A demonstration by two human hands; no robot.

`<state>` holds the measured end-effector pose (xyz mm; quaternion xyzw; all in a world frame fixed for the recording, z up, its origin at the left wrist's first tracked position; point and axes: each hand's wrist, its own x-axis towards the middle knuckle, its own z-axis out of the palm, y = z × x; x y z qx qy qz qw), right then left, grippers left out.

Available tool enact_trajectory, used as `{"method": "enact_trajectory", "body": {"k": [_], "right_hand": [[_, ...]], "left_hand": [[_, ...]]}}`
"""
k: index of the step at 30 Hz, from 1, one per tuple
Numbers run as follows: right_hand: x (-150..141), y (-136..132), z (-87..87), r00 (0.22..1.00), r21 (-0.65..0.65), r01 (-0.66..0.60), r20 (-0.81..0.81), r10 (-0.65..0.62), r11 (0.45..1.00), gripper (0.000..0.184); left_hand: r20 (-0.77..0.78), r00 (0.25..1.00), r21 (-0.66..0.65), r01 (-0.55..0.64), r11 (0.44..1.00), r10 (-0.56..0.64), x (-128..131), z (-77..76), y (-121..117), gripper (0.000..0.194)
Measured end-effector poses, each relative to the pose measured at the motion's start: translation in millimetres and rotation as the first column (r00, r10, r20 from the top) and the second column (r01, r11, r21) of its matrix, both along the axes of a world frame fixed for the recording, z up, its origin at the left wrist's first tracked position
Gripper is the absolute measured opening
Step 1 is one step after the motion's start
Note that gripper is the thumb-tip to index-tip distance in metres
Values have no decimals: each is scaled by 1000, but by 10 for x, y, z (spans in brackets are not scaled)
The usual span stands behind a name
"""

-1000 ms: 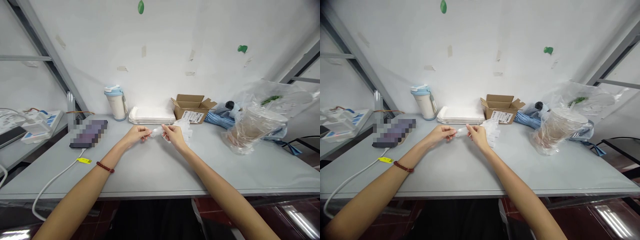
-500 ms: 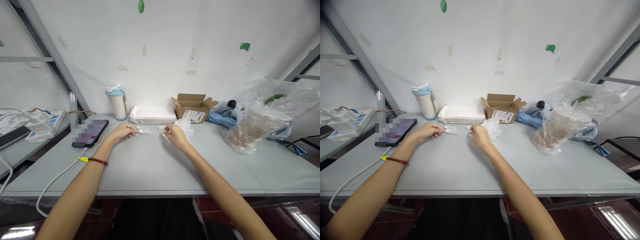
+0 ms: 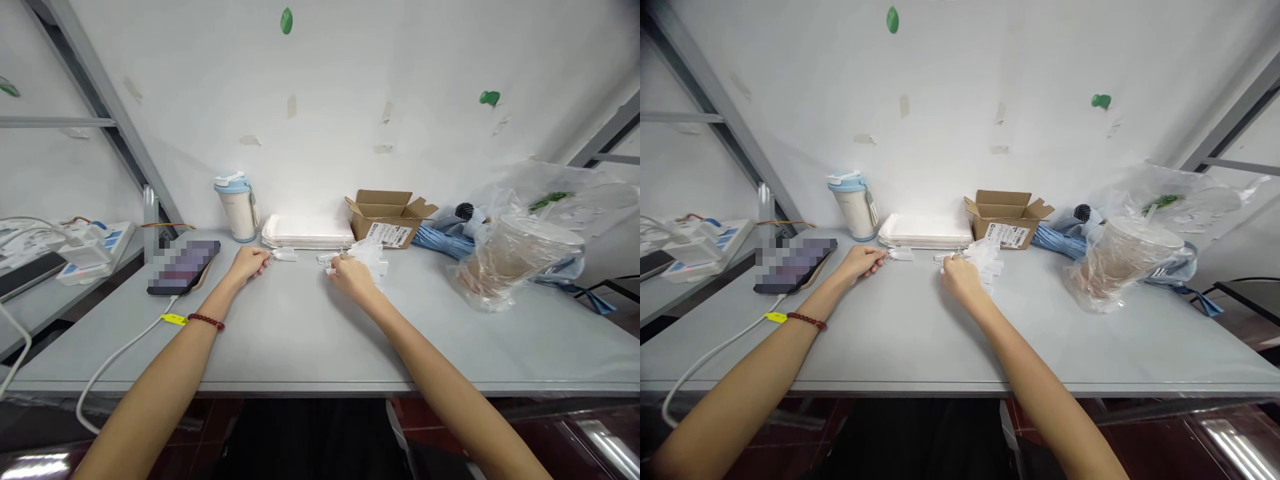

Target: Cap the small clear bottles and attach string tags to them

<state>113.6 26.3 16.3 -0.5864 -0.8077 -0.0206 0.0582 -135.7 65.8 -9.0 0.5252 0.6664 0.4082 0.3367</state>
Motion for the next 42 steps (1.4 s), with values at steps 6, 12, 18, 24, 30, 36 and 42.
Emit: {"method": "enact_trajectory", "body": {"k": [6, 12, 18, 24, 30, 36, 42], "right_hand": [[-31, -41, 24, 996, 6, -5, 90, 5, 1000, 22], [-53, -54, 9, 996, -3, -8, 85, 9, 1000, 26], [-73, -71, -12, 998, -15, -29, 51, 29, 999, 24], [-84, -90, -6, 999, -25, -46, 17, 47, 999, 16], [-25, 12, -14, 896, -72, -75, -442, 35, 995, 13], [-21, 42, 26, 487, -257, -215, -864, -125, 942, 22], [-44, -17, 86, 251, -347, -317, -928, -274, 883, 21]], "left_hand": [[-47, 997, 79, -61, 995, 64, 1, 0, 21, 20], [-241, 945, 122, 254, 959, -220, 165, 19, -53, 26], [-522, 820, 89, 328, 941, -236, 284, -23, -91, 23], [-605, 764, 87, 342, 936, -224, 333, -27, -158, 15], [-593, 760, 86, 389, 917, -266, 368, 38, -211, 32], [-224, 826, 41, 537, 842, -516, 496, 117, -317, 56], [184, 864, -22, 480, 877, -469, 562, 179, -338, 50]]}}
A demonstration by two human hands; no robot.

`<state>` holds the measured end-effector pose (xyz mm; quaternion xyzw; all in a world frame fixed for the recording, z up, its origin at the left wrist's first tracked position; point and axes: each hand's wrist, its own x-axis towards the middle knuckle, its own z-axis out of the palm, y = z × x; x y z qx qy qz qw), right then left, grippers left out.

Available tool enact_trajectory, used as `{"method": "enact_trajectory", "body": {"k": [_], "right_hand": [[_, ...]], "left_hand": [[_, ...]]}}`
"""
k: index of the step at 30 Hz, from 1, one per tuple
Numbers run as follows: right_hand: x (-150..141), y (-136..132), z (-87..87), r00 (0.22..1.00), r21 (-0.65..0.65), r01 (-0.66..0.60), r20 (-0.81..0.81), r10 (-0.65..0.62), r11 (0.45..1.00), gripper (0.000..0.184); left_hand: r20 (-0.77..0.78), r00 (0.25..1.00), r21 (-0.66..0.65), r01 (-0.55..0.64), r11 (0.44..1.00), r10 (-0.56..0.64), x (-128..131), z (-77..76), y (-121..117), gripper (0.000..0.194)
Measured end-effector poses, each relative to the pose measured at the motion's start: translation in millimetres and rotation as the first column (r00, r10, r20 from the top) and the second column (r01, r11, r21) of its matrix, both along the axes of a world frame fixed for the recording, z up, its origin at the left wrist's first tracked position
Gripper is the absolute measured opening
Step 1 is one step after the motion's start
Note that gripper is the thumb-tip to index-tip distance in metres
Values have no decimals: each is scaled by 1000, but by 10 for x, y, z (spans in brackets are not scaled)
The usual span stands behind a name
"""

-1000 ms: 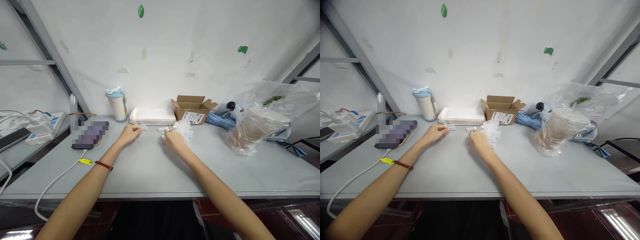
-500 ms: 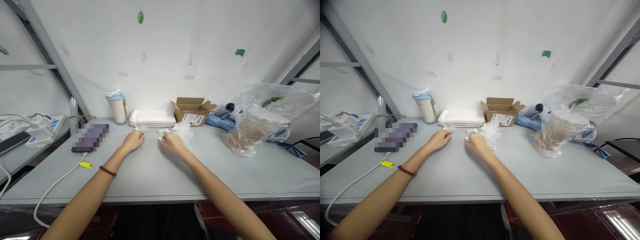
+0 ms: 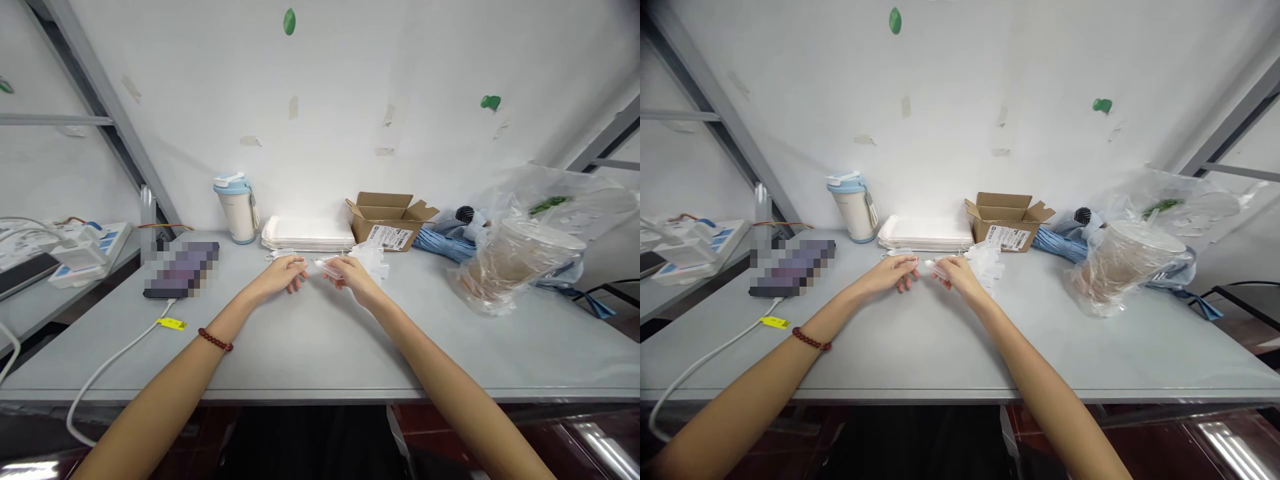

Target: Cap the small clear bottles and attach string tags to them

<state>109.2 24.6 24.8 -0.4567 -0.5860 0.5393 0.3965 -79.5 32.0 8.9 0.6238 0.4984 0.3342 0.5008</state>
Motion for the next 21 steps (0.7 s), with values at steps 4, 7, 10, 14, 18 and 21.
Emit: {"method": "enact_trajectory", "body": {"k": [4, 7, 10, 14, 18, 21], "right_hand": [[-4, -26, 23, 998, -7, 0, -61, 0, 1000, 20], [0, -35, 31, 996, 13, -8, -86, 10, 1000, 19], [3, -35, 31, 995, 38, 12, -103, -9, 999, 21], [-8, -30, 23, 994, 42, 55, -94, -51, 998, 30], [-22, -28, 11, 996, 48, 49, -71, -46, 998, 34], [-23, -23, -6, 997, 49, 48, -55, -45, 998, 35]], "left_hand": [[130, 988, -20, -82, 996, 84, -1, 58, -5, 38], [147, 983, -13, -112, 994, 113, -11, 74, -12, 34], [166, 981, -26, -97, 995, 100, -25, 59, -7, 33], [206, 977, -23, -55, 998, 59, -37, 40, 1, 33], [245, 970, -32, 2, 999, 6, -33, 53, -14, 32], [260, 966, -36, 21, 999, -11, -29, 63, -26, 31]]}}
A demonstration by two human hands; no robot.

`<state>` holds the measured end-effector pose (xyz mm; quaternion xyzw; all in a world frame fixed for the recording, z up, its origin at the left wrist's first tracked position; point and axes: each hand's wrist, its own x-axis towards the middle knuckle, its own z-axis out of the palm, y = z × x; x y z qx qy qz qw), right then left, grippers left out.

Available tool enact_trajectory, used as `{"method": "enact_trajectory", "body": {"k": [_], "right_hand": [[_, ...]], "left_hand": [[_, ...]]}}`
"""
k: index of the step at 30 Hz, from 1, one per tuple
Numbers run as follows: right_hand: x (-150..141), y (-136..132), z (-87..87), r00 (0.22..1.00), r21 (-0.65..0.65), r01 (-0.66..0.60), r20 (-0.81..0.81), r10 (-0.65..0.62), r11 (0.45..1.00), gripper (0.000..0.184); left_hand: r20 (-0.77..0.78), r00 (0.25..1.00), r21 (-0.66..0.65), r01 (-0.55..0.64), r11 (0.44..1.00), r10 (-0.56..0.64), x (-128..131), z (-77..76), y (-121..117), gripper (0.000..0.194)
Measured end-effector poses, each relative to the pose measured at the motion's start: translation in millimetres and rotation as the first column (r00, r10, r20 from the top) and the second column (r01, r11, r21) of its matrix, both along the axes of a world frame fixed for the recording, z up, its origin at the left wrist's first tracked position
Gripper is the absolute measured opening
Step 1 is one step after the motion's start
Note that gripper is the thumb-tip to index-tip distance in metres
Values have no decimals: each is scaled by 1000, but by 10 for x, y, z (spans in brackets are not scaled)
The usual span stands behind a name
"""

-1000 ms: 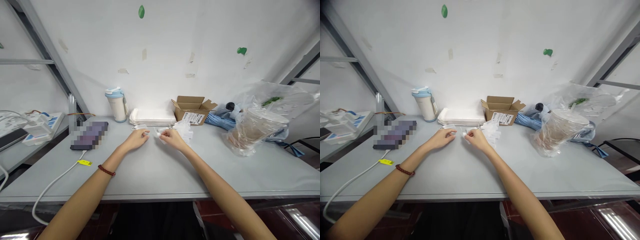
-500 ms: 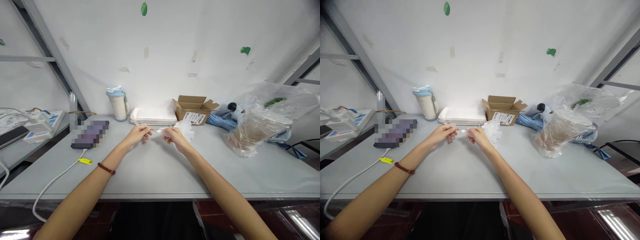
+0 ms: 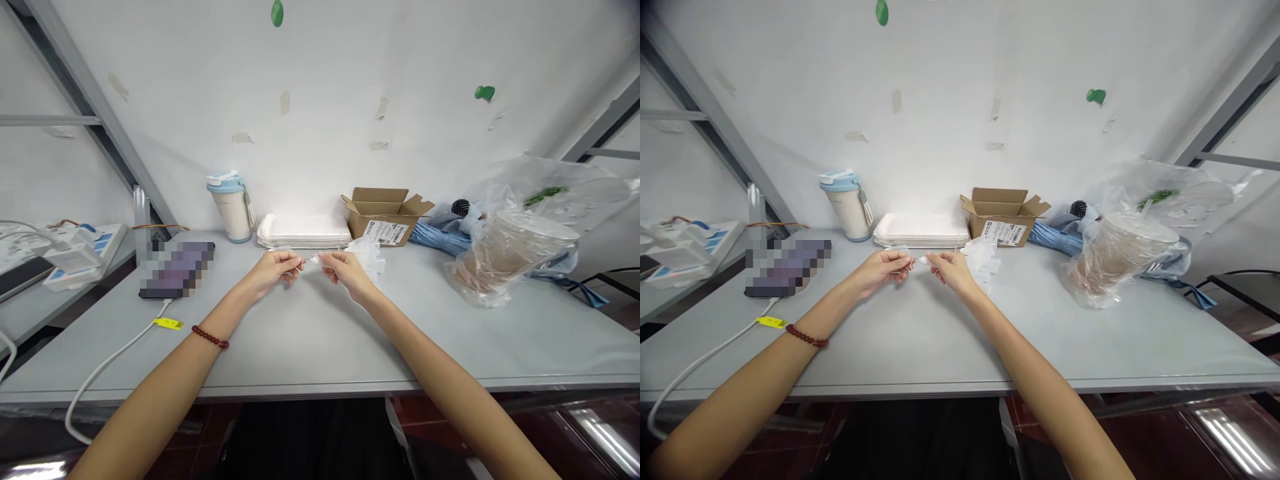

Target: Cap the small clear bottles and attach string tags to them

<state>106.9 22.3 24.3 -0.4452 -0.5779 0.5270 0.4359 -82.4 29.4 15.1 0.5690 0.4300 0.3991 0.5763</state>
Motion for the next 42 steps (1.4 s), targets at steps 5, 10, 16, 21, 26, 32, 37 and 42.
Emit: {"method": "enact_trajectory", "body": {"k": [5, 10, 16, 21, 26, 32, 37, 42], "right_hand": [[1, 6, -19, 1000, 1, -2, 6, 2, 1000, 34], [-7, -1, -17, 1000, 9, -17, 7, 16, 1000, 35], [-6, -6, -19, 999, 4, -27, 25, 27, 1000, 36], [-8, -14, -8, 1000, -2, -28, 8, 28, 1000, 36], [-11, -16, -11, 1000, 3, -23, 2, 23, 1000, 36], [-17, -15, -27, 1000, 17, -16, -3, 16, 1000, 36], [-19, -23, -22, 1000, 22, -18, -2, 18, 1000, 37], [-20, -25, -20, 1000, 22, -23, -2, 23, 999, 38]], "left_hand": [[3, 1000, 10, -7, 1000, 7, 3, 0, 5, 31], [-12, 1000, 11, 3, 1000, -3, 17, 15, -5, 30], [-19, 1000, 9, -5, 1000, 5, 39, 37, -30, 31], [-13, 1000, 4, -9, 1000, 9, 54, 33, -26, 30], [-8, 1000, 5, -10, 1000, 11, 57, 33, -28, 30], [-7, 1000, 2, -12, 1000, 12, 47, 25, -19, 30], [-15, 1000, 10, -3, 1000, 3, 43, 33, -21, 31], [0, 1000, 3, 4, 1000, -4, 32, 31, -18, 31]]}}
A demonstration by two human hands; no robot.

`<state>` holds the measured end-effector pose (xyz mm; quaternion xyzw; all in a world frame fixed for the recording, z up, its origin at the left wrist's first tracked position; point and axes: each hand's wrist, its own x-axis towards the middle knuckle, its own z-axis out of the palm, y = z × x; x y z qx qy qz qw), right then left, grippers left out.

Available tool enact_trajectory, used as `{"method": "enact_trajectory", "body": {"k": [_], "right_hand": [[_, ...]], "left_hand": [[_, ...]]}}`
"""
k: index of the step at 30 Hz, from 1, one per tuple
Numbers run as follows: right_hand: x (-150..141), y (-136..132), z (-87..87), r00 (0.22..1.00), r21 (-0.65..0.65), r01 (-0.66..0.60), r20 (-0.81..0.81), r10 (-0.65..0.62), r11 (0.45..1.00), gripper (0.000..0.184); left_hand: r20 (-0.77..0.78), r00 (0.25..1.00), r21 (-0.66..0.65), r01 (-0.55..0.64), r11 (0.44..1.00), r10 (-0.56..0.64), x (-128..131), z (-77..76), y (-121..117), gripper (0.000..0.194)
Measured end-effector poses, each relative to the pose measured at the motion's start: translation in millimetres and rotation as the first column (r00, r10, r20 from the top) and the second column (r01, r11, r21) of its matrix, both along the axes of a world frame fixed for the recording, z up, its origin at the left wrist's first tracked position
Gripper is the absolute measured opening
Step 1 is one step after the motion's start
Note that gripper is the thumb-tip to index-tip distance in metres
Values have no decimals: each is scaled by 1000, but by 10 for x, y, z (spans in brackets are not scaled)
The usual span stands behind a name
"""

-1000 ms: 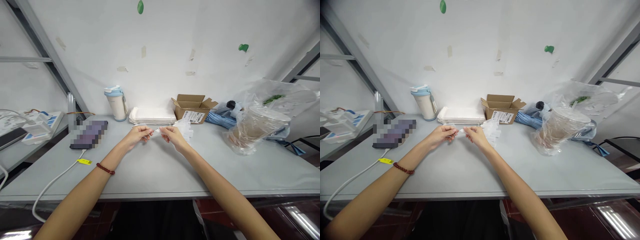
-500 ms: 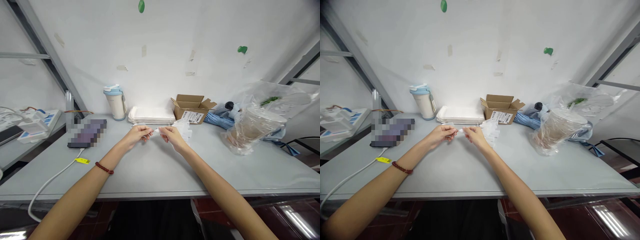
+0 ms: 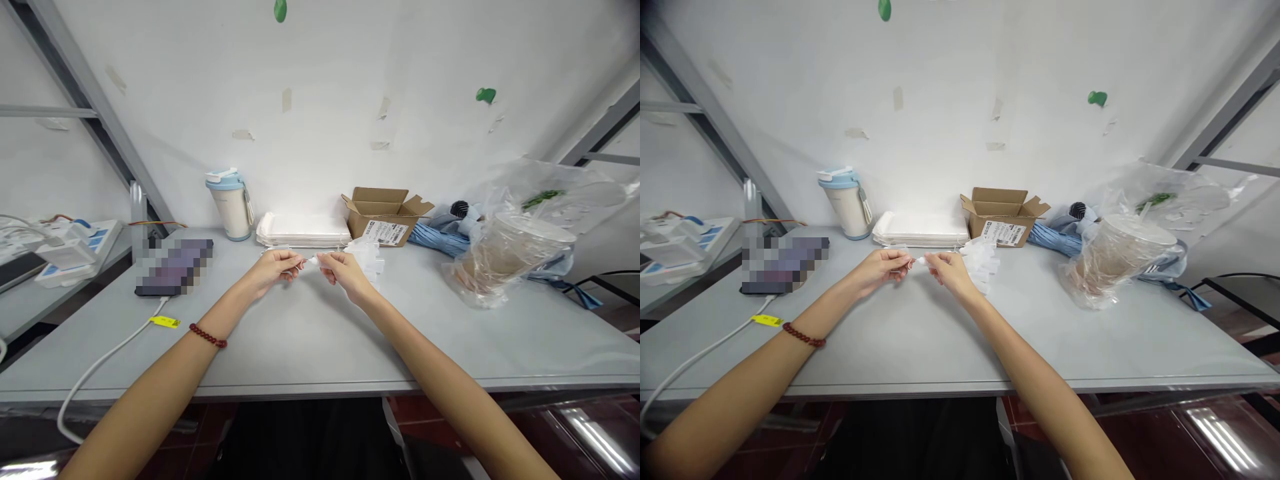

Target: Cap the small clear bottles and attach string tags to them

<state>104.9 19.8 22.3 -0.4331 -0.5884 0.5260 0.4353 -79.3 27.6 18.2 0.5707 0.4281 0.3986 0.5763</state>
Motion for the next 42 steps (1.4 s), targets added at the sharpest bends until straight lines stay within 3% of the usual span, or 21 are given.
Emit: {"method": "enact_trajectory", "body": {"k": [13, 22, 31, 38, 40, 42], "right_hand": [[14, -3, 19, 1000, -24, -12, -4, 11, 1000, 38], [-20, -37, 1, 998, -20, -44, 40, 45, 999, 39], [-33, -60, -44, 996, -4, -72, 45, 73, 997, 37], [-14, 33, -114, 978, 152, -68, 208, 35, 986, 41], [7, 75, -145, 949, 259, -28, 311, -56, 965, 42], [36, 113, -176, 872, 425, -13, 447, -198, 905, 38]], "left_hand": [[34, 999, -28, 7, 1000, -6, -4, -12, 5, 28], [-49, 997, 42, -58, 997, 60, 16, -18, -16, 25], [-48, 998, 57, -37, 998, 40, 36, -26, -58, 22], [-151, 989, 54, 6, 999, 2, -51, 22, -10, 21], [-214, 976, 88, -20, 996, 39, -153, 50, 41, 22], [-280, 947, 147, -117, 982, 155, -288, 64, 106, 22]]}}
